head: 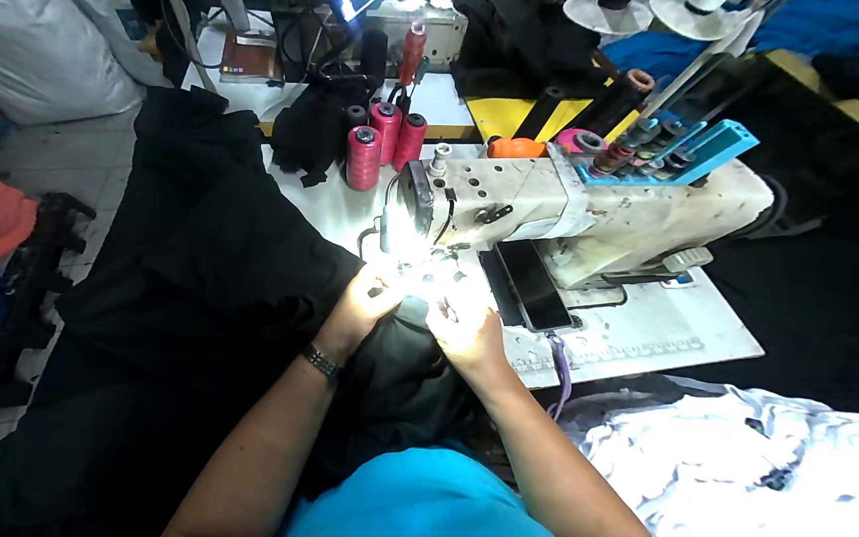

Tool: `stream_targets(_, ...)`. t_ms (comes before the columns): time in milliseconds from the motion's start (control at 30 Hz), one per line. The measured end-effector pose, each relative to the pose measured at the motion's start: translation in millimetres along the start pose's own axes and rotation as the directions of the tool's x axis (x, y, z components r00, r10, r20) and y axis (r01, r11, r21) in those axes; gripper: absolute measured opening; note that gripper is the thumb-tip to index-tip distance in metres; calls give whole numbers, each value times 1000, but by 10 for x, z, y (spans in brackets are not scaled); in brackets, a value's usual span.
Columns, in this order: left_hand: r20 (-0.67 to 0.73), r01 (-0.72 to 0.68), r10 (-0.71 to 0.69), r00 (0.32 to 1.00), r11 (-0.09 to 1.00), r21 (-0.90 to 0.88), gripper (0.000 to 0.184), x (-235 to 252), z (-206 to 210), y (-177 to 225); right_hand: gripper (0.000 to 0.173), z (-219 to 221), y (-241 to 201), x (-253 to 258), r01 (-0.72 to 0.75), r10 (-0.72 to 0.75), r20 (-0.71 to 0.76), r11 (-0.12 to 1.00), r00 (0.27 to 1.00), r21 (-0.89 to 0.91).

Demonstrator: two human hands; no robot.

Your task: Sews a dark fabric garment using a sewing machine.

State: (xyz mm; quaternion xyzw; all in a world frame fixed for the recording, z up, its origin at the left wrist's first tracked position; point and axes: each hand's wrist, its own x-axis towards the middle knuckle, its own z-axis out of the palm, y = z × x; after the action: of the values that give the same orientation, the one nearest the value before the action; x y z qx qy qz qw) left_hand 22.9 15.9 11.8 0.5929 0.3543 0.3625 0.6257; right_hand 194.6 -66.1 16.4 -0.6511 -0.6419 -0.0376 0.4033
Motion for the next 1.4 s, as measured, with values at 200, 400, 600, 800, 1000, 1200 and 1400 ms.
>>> stream_targets(200, -17, -27, 27, 999, 999, 29, 17, -2, 1, -9, 16, 18, 11, -9, 5, -5, -12, 1000, 1000, -14)
stream_targets(400, -7, -38, 39, 999, 998, 39, 17, 5, -1, -9, 17, 22, 41, -20, 8, -8, -29, 1000, 1000, -5)
stream_targets(600, -10, -28, 29, 1000, 999, 42, 17, 10, -5, -25, 17, -3, 51, -30, 1, -1, -31, 1000, 1000, 4)
stream_targets(800, -5, -40, 40, 999, 998, 54, 15, 12, -11, -37, 19, 9, 51, -29, 9, -9, -13, 1000, 1000, 11)
stream_targets(1000, 0, -21, 21, 1000, 999, 27, 16, 2, -5, -17, 18, 35, 18, -14, 4, -3, 22, 999, 1000, -41)
stream_targets(1200, 2, -26, 26, 1000, 1000, 11, 19, 1, 3, -11, 17, 48, 23, -18, 7, -6, 28, 999, 1000, -38)
stream_targets(1400, 4, -30, 30, 1000, 1000, 10, 19, -4, 8, 0, 17, 50, 25, -24, 7, -7, 23, 1000, 1000, -31)
